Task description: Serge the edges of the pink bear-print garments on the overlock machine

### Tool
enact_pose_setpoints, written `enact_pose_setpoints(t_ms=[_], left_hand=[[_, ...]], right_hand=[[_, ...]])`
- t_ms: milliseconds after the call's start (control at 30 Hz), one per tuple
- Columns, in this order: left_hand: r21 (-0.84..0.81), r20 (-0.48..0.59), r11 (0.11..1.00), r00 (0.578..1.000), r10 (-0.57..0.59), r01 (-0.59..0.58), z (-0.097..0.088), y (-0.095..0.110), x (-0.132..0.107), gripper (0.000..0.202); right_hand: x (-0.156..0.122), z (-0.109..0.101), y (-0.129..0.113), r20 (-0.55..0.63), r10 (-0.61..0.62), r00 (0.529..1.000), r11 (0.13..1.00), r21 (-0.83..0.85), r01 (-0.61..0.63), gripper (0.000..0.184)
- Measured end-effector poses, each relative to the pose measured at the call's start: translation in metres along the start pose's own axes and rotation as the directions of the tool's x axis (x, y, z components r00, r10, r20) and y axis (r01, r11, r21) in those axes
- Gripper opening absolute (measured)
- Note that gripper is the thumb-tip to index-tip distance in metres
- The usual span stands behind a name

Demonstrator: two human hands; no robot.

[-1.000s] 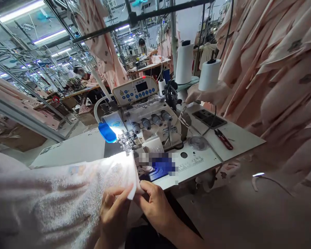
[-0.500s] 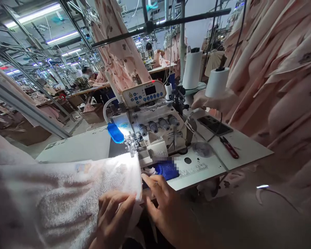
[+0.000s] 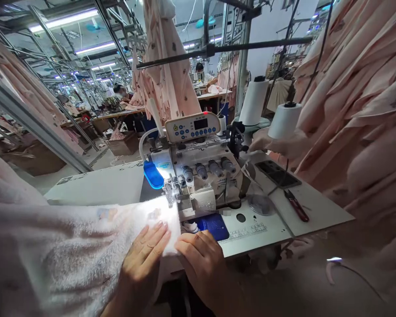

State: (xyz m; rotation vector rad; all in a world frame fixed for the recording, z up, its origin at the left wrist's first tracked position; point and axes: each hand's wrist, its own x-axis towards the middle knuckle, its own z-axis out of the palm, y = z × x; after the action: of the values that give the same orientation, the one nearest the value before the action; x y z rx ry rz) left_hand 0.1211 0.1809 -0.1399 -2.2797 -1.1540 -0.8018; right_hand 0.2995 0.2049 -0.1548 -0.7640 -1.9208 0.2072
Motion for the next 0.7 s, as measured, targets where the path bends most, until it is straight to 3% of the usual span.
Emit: enact_pose_setpoints(t_ms=[167,367,500,600,700], left_hand=[[0.022,0.043,0.996,0.996,-0.084,0.083,0.002,-0.01,0.011,0.045],[0.051,0.235,0.992,0.964,-0.121,0.112,0.005,-0.026,0.023,0.06],[0.057,0.249,0.99,0.959,-0.138,0.127,0.011,-0.039,0.033,0.049],[0.037,0.313,0.986,0.935,-0.168,0.165,0.013,-0.048,0.045,0.048],[-0.002,0.404,0.978,0.895,-0.189,0.207,0.011,-0.056,0.061,0.048]], right_hand=[[0.017,0.007,0.008,-0.109,-0.041,0.993,0.999,-0.025,0.039,0.013],[0.029,0.018,0.028,-0.096,-0.029,0.995,0.999,-0.029,0.026,0.014],[0.045,0.024,0.037,-0.075,-0.002,0.997,0.997,-0.082,-0.004,0.017],[0.053,0.027,0.035,-0.058,0.056,0.997,0.988,-0.138,-0.064,0.022],[0.047,0.027,0.032,-0.133,0.053,0.99,0.981,-0.178,-0.077,0.021]])
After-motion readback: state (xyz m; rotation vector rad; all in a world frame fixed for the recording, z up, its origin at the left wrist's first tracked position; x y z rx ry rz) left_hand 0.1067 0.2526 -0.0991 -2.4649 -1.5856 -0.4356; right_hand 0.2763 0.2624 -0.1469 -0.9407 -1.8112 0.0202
